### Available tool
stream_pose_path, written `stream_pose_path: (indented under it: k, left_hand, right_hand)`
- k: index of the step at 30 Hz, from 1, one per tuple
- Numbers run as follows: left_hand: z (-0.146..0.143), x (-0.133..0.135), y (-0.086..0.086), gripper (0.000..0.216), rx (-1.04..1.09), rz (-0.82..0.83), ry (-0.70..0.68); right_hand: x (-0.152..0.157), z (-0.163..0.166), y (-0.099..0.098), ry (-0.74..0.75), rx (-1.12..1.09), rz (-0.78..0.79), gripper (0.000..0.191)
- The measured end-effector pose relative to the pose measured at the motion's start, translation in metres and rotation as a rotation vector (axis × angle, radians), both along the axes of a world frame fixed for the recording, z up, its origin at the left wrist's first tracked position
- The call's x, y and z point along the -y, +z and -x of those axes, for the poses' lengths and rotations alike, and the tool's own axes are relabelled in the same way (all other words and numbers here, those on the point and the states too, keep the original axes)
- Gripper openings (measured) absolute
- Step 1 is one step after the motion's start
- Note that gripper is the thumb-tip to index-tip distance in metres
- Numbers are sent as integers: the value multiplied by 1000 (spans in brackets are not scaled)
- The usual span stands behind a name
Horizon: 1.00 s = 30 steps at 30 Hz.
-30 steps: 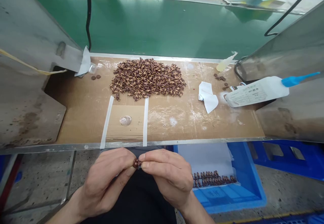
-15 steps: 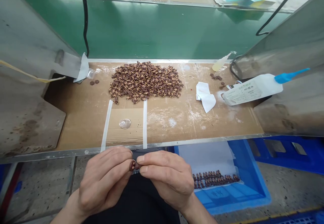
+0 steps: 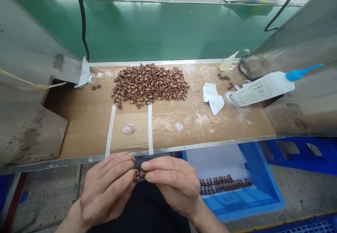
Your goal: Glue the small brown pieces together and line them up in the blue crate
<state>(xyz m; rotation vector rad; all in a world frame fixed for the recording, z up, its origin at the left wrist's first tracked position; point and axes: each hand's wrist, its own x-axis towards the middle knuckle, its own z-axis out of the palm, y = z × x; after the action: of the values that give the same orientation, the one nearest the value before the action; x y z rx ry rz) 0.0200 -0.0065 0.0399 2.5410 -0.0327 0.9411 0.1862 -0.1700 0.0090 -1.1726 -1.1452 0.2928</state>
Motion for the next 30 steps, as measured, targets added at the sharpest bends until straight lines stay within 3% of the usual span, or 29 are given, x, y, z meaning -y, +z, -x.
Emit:
stream_pose_path:
  k: [8,13,16,20,24,27,30]
  left_hand:
    - [2,4,-2,13,-7,263,-56]
    - [6,14,-3,15,-184,752,16]
    - [9,19,-11,24,-279,1125,50]
    - [7,23,-19,33,-257,1621,39]
    - [-3,24,-14,39,-199,2018,15]
    - [-7,25,-10,42,-190,2204,-22]
    - [-6,27,-8,46,-215,2281,-66]
  right_hand:
    - [1,0,5,-23,103,-7,30]
    - [0,-4,19,-13,44,170,31]
    - [-5,-7,27,-5,-54,299,25]
    - [-12,-9,35,52,-270,416,14]
    - [-20,-8,43,283,-727,521,1]
    - [-25,-8,44,433,-974,582,13]
    - [-29,-11,38,518,-1094,587,23]
